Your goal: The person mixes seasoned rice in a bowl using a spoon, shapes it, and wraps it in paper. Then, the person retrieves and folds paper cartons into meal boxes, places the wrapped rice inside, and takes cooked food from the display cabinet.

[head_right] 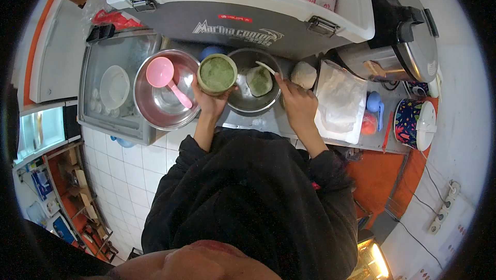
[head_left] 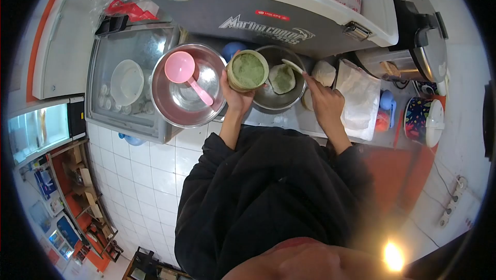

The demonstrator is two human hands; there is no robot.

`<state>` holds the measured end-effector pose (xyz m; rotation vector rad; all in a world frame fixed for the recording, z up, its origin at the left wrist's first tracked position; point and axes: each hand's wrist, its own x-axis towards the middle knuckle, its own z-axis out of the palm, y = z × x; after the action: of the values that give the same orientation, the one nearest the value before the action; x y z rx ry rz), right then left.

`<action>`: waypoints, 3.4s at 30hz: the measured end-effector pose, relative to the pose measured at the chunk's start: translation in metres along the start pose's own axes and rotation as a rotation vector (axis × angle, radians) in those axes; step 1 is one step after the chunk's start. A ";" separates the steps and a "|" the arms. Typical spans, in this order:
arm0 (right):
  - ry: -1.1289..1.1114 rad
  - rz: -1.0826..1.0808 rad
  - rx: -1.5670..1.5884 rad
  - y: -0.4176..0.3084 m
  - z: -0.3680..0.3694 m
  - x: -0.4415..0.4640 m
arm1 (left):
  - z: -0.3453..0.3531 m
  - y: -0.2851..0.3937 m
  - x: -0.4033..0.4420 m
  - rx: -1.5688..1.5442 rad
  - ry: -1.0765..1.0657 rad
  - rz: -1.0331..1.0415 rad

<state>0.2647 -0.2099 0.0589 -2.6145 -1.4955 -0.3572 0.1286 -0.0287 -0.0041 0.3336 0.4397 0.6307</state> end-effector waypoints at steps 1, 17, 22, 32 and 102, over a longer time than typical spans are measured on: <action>-0.008 -0.043 -0.006 0.000 0.002 0.001 | 0.000 0.001 -0.004 0.002 0.001 -0.003; -0.467 -0.131 1.176 -0.068 -0.047 0.002 | -0.037 -0.025 -0.094 0.231 -0.027 -0.164; -0.484 0.035 1.021 -0.044 -0.057 -0.020 | -0.008 -0.051 -0.091 0.224 -0.103 -0.529; -0.257 0.317 0.736 0.073 0.017 -0.057 | -0.021 -0.090 -0.062 0.819 -0.442 -0.882; -0.849 -0.226 0.289 -0.040 0.034 0.020 | -0.039 -0.003 -0.016 1.466 0.096 0.445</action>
<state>0.2453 -0.1655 0.0301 -2.4506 -1.8549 1.0043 0.0992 -0.0349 -0.0341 1.8352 0.8874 0.6581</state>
